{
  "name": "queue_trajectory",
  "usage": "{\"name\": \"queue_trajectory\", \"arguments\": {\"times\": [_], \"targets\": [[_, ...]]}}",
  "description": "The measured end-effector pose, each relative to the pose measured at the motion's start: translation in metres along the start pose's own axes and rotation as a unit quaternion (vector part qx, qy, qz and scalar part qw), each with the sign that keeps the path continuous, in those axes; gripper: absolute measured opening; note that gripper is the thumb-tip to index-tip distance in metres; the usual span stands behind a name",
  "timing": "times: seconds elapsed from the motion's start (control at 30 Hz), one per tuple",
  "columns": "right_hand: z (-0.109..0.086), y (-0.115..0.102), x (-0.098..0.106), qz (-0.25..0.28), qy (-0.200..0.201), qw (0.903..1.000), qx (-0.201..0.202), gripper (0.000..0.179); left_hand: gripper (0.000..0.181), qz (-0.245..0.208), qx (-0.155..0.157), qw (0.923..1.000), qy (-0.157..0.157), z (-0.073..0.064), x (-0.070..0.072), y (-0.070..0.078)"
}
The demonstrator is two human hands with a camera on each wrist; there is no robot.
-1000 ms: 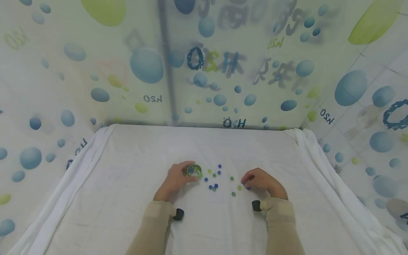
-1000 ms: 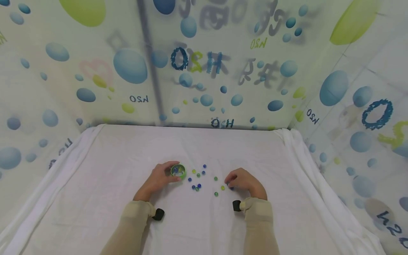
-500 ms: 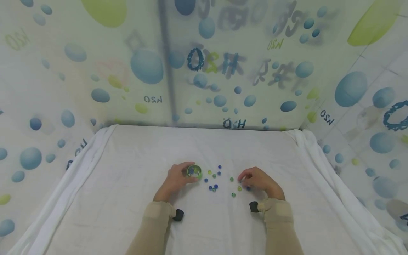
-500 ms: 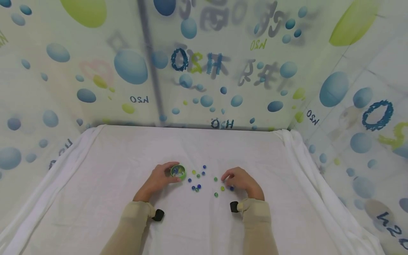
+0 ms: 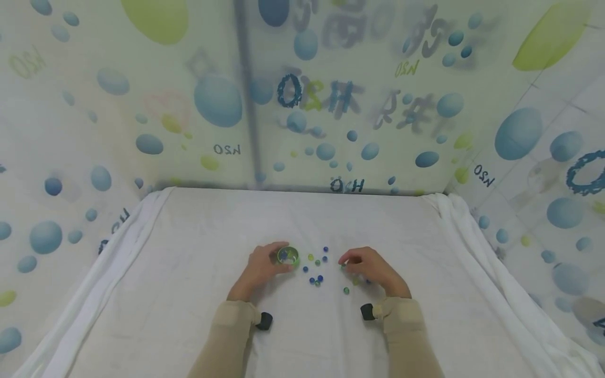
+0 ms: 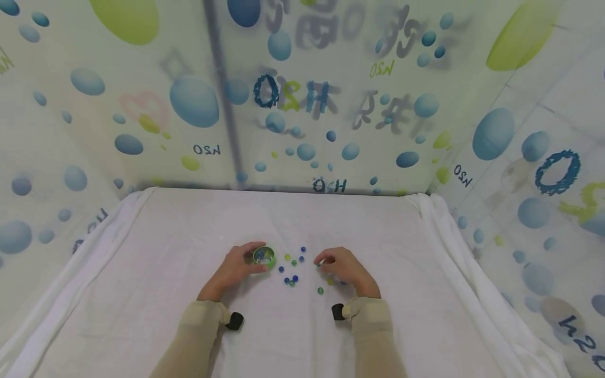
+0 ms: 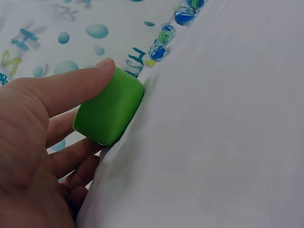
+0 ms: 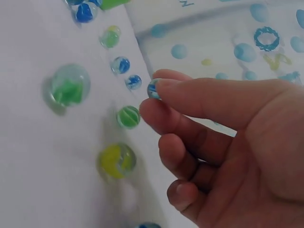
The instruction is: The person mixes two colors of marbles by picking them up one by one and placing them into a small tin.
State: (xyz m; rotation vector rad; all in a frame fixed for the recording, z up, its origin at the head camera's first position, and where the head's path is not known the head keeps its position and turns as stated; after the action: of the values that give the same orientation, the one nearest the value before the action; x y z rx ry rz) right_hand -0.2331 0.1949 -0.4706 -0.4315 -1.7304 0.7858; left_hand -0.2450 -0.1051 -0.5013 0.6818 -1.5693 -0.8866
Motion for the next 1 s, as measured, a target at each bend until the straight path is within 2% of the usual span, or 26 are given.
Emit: {"name": "queue_trajectory", "arguments": {"times": [0.23,0.47,0.63,1.0], "targets": [[0.002,-0.007,-0.009,-0.005,0.009,0.9999,0.007,0.019,0.065,-0.001,-0.005,1.0,0.002,-0.001,0.0,-0.001],[0.005,-0.014,-0.014,-0.009,0.012,0.9982,0.057,0.02,0.065,0.002,-0.01,1.0,0.002,0.0,-0.001,-0.002],[0.006,-0.019,-0.018,-0.004,0.016,0.9968,0.078,0.025,0.066,0.001,-0.009,1.0,0.003,0.001,-0.001,-0.003],[0.01,-0.024,-0.028,0.018,0.015,0.9949,0.098,0.032,0.066,0.005,-0.003,1.0,0.004,-0.001,-0.001,-0.002]]}}
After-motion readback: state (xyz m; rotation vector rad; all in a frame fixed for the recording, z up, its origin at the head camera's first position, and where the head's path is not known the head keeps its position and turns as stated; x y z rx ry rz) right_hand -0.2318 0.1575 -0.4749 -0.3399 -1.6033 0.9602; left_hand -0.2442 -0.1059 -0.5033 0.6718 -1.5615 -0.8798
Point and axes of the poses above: each hand's wrist, its own z-axis towards the middle knuckle, its own x-axis out of the back of the hand, y = z × x, the point moved 1 cm from there along z, towards the middle knuckle, and after that the axes turned 6 degrees about -z, right-handed, at the moved point
